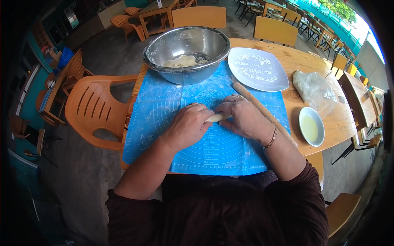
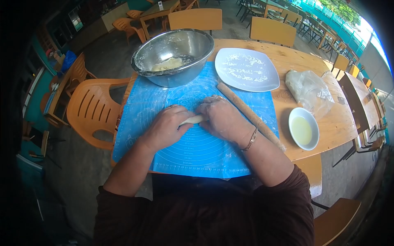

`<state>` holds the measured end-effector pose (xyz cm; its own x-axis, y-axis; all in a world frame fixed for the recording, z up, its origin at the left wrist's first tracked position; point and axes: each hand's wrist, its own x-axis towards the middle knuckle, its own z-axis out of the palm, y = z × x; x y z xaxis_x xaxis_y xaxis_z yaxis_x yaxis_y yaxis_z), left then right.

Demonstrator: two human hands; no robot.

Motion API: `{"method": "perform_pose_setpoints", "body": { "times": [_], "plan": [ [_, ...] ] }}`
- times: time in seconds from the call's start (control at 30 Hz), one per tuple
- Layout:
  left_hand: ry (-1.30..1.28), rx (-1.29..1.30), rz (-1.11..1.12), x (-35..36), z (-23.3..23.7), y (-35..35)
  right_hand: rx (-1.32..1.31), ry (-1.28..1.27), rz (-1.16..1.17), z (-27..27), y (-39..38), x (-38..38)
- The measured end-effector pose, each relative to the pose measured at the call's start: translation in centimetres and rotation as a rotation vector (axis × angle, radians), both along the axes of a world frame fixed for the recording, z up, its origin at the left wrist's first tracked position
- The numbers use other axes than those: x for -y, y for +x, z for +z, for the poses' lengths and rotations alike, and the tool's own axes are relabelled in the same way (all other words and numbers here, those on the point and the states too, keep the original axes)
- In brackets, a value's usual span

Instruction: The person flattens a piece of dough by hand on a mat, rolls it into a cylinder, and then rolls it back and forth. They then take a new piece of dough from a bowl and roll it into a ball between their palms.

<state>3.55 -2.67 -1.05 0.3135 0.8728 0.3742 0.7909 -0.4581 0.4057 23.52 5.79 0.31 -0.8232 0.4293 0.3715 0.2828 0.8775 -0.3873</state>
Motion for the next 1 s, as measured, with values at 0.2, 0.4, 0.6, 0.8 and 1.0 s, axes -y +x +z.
{"method": "perform_pose_setpoints", "body": {
  "times": [0.2,0.4,0.6,0.8,1.0],
  "plan": [
    [0.072,0.004,0.010,0.0,0.0,0.1,0.013,-0.040,-0.030,-0.6,0.4,-0.7],
    [0.053,0.025,0.003,-0.2,-0.1,0.0,0.059,0.005,-0.068,-0.8,0.5,-0.7],
    [-0.196,0.239,0.023,-0.2,1.5,-1.2,0.044,-0.240,0.010,1.2,1.0,-0.5],
    [-0.189,0.105,0.078,-0.3,1.4,-1.3,-0.018,-0.020,-0.077,-0.6,0.8,-1.6],
    [0.099,0.035,-0.015,-0.2,0.2,0.2,-0.163,0.058,-0.021,-0.3,0.3,-0.6]
  ]
}}
